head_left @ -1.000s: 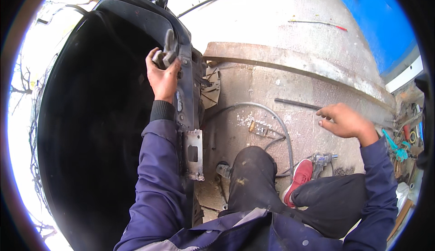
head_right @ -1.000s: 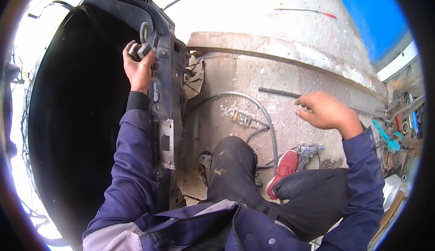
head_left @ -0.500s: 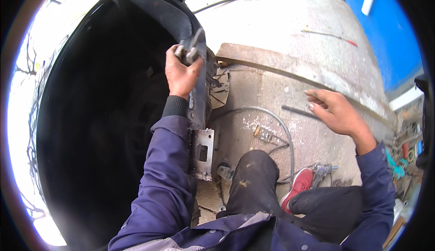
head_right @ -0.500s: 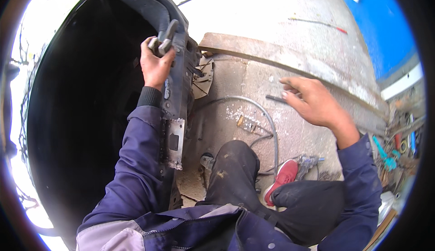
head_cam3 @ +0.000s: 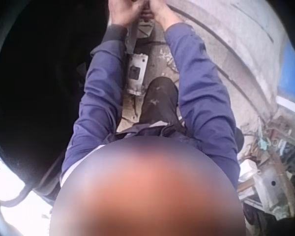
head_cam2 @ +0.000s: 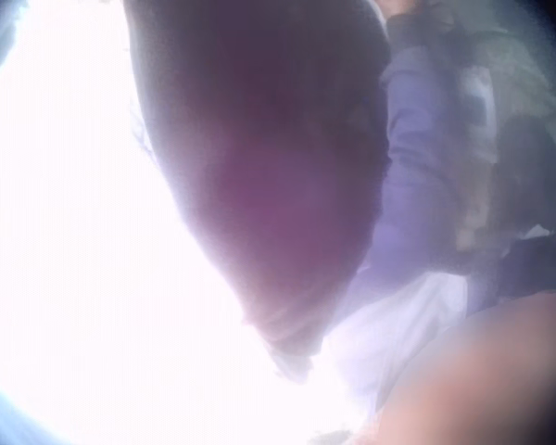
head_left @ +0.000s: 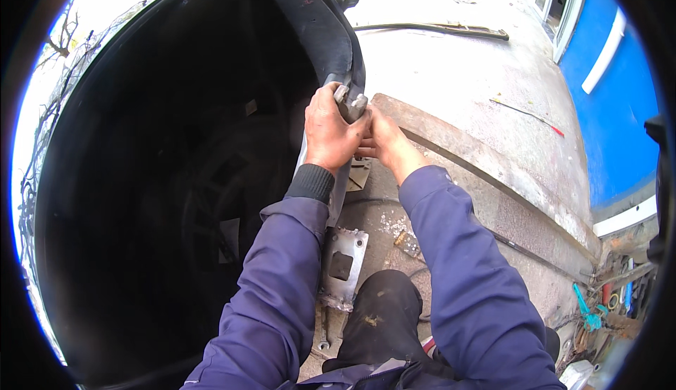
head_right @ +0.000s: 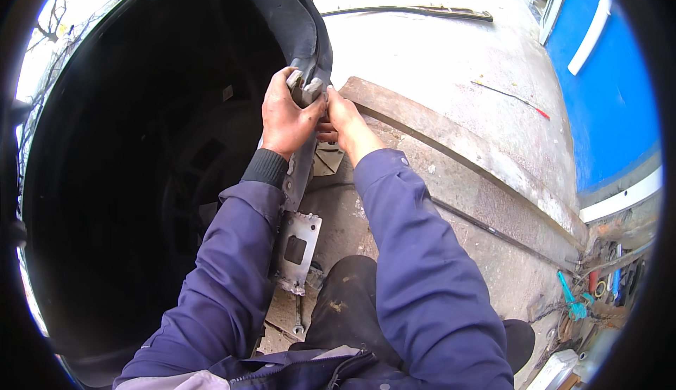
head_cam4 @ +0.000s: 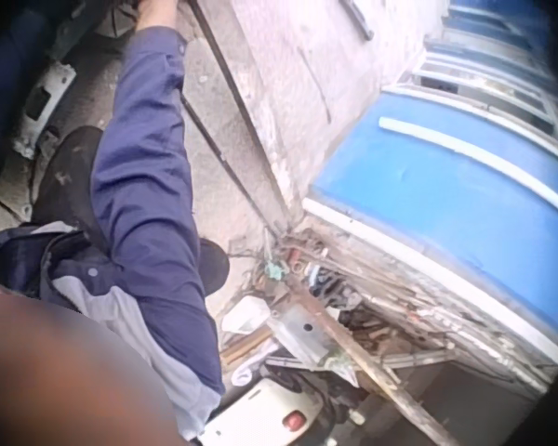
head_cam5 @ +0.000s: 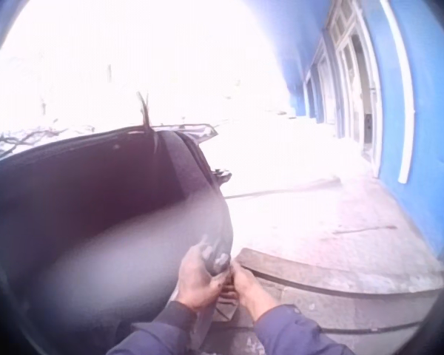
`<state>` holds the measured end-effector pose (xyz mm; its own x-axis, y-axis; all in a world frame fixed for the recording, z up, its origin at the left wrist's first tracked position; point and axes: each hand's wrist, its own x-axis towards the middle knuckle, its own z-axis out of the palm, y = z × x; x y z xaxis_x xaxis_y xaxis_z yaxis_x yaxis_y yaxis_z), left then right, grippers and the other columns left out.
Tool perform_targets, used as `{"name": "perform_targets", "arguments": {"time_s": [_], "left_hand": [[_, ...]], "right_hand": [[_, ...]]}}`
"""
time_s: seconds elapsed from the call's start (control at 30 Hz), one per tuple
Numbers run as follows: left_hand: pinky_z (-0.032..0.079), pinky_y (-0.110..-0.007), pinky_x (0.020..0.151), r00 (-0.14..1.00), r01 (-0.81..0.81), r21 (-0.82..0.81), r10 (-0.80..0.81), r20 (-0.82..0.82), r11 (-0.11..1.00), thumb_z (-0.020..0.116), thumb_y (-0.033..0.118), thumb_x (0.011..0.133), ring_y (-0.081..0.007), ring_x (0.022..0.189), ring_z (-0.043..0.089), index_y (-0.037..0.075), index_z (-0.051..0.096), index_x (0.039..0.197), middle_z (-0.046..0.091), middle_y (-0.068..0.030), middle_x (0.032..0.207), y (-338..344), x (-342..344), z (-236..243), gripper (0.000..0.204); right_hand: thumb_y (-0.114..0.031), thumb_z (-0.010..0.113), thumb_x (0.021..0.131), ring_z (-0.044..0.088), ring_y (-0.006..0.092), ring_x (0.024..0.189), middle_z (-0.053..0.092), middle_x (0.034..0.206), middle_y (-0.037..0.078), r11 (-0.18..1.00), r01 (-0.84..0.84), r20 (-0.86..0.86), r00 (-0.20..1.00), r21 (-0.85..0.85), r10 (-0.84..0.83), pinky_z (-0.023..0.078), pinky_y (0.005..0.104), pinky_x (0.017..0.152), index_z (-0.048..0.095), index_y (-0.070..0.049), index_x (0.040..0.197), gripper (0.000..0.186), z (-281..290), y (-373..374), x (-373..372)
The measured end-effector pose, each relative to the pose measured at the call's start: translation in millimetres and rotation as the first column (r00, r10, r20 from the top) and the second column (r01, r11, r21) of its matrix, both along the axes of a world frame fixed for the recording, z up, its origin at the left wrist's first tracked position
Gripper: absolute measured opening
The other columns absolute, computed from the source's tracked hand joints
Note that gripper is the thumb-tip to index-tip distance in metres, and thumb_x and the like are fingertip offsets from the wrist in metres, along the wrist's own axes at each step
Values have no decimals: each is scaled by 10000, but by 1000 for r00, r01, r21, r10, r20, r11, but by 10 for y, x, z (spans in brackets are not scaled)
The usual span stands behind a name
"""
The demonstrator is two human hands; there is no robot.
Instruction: The person attaches a metal eye bolt to a car bumper using a cordless impact wrench, then connects a chain and a blue chain puller to the eye bolt. They operate the chain puller to apply tension to the bumper.
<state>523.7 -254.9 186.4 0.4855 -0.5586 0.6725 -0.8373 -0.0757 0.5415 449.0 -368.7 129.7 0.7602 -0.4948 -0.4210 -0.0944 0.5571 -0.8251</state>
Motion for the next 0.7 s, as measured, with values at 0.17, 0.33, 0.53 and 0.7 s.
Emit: {"name": "perform_targets", "arguments": {"time_s": [0.17,0.33,0.53,0.7], "left_hand": [[560,-462,1018,998,-46,34,44,48,998,915,228,814,-393,1164,698,-23,592,1348,705,-217,1226,15,-7,3,673],[508,-484,1016,999,-33,22,33,12,999,906,222,761,-398,1161,669,-16,622,1289,698,-207,1192,-8,4,16,646],[515,-489,981,998,-59,-19,59,30,998,897,203,734,-399,1112,683,-18,627,1260,704,-212,1158,-24,2,3,631],[526,-493,983,998,-56,3,56,19,998,904,185,718,-402,1118,690,-30,626,1257,712,-215,1160,-20,3,13,643]], "right_hand": [[-514,542,1084,745,234,930,756,1141,122,996,79,150,985,27,-83,645,408,787,698,-58,1273,517,-165,-30,138],[-438,651,1037,741,217,891,754,1126,117,977,139,220,960,162,-173,642,386,763,700,-46,1258,453,-135,-153,235],[-345,780,975,717,192,816,752,1060,112,929,318,328,912,-188,-246,609,357,734,692,10,1250,458,604,-344,150],[-395,801,1002,714,153,901,776,968,101,514,330,393,919,-792,14,574,313,838,762,50,1128,465,1084,-59,-39]]}}
